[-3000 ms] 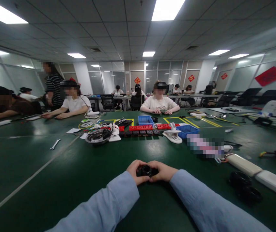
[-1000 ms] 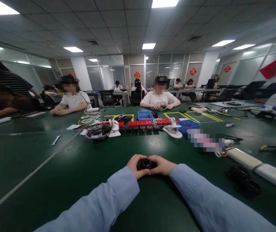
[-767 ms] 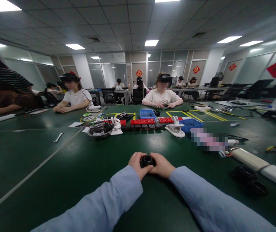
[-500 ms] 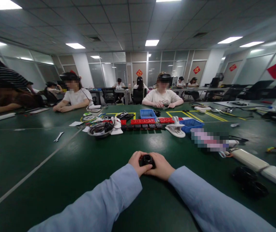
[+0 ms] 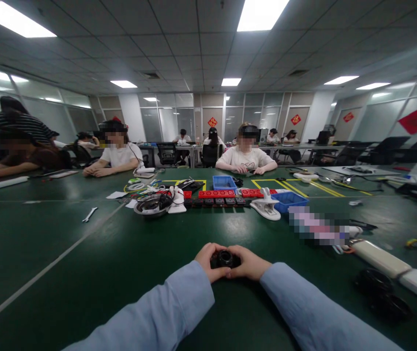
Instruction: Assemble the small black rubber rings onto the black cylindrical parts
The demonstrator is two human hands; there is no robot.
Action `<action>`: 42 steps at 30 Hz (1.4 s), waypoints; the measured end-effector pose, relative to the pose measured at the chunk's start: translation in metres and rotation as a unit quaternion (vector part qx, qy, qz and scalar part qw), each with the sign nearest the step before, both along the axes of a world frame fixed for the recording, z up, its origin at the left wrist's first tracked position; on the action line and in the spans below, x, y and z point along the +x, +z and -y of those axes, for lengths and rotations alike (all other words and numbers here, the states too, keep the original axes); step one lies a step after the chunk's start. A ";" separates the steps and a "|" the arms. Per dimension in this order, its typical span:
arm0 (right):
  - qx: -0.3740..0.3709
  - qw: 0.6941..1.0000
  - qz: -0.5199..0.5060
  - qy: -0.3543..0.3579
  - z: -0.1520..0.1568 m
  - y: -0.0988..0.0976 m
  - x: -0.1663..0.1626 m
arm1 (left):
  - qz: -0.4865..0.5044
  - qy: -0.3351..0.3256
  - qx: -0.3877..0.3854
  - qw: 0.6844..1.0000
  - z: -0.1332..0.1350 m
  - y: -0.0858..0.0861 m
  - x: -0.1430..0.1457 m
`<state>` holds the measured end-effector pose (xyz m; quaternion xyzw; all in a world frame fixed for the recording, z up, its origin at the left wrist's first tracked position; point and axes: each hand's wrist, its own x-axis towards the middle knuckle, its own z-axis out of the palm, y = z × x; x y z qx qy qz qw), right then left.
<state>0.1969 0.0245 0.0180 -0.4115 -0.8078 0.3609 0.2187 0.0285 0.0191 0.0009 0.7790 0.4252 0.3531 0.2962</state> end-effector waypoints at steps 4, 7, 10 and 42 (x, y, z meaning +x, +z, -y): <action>0.088 0.991 0.051 -0.088 0.002 -0.011 -0.008 | 0.014 0.059 0.014 0.998 0.004 -0.001 0.005; 0.169 0.967 0.117 -0.149 0.006 -0.015 -0.014 | 0.012 0.105 0.022 0.994 0.005 -0.001 0.009; 0.211 0.947 0.169 -0.172 0.009 -0.013 -0.019 | 0.012 0.104 0.021 0.994 0.004 -0.001 0.009; 0.210 0.937 -0.037 -0.276 0.033 -0.006 0.002 | 0.014 0.161 0.038 0.986 -0.002 -0.003 -0.023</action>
